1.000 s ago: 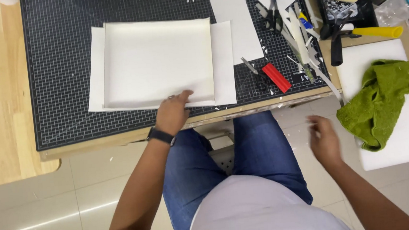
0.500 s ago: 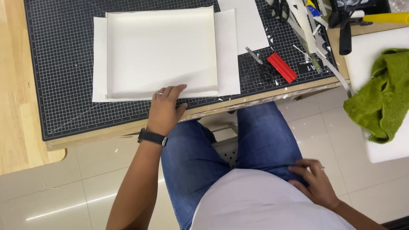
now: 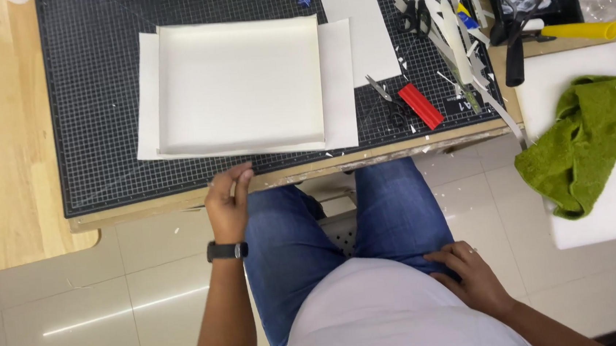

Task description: Preparing and assembling a white box frame by cutting and folding cardstock material on a cutting mat.

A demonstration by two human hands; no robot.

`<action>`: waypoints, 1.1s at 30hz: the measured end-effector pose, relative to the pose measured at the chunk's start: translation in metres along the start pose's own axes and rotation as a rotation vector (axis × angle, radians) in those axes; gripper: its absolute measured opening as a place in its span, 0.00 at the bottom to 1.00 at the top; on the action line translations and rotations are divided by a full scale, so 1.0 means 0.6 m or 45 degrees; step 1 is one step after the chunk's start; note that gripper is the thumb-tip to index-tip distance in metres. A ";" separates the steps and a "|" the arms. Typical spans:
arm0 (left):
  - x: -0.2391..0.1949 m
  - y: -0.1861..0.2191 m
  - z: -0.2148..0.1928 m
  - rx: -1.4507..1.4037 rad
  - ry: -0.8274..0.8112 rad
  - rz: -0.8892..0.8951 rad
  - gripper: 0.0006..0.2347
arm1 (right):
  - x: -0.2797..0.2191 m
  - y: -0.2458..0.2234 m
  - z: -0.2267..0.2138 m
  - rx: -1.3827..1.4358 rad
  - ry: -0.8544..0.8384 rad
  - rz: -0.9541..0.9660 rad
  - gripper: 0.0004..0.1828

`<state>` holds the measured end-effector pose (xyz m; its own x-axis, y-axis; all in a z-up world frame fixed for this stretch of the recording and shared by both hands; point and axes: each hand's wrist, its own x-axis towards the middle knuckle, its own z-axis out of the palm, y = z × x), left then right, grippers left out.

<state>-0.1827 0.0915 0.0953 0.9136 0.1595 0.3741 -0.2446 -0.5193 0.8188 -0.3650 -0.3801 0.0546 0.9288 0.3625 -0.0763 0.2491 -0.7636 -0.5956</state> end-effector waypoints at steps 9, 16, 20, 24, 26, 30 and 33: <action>-0.122 -0.070 -0.024 0.119 -0.099 -0.612 0.18 | 0.007 -0.015 -0.030 0.069 0.035 0.031 0.22; -0.148 -0.024 0.028 -0.117 -0.081 -0.581 0.22 | 0.144 -0.070 -0.071 0.162 -0.178 -0.151 0.07; -0.112 0.055 0.106 -0.318 -0.189 -0.506 0.23 | 0.279 -0.184 -0.057 0.316 0.416 -0.421 0.07; -0.113 0.072 0.199 -1.029 -0.300 -0.312 0.20 | 0.368 -0.285 -0.009 0.366 0.612 -1.032 0.19; -0.142 0.063 0.218 -1.097 -0.250 -0.355 0.20 | 0.409 -0.270 -0.012 0.337 0.602 -1.108 0.21; -0.222 0.050 0.257 -1.387 -0.055 -0.599 0.20 | 0.476 -0.235 -0.010 0.225 0.519 -1.352 0.29; -0.145 0.129 0.217 -1.375 -0.471 -0.696 0.23 | 0.524 -0.202 -0.021 0.567 0.532 -1.091 0.35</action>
<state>-0.2390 -0.0715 0.0692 0.9722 -0.1977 -0.1251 0.2117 0.5156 0.8303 -0.0994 -0.1804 0.1127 0.5317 0.4109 0.7406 0.8227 -0.0427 -0.5669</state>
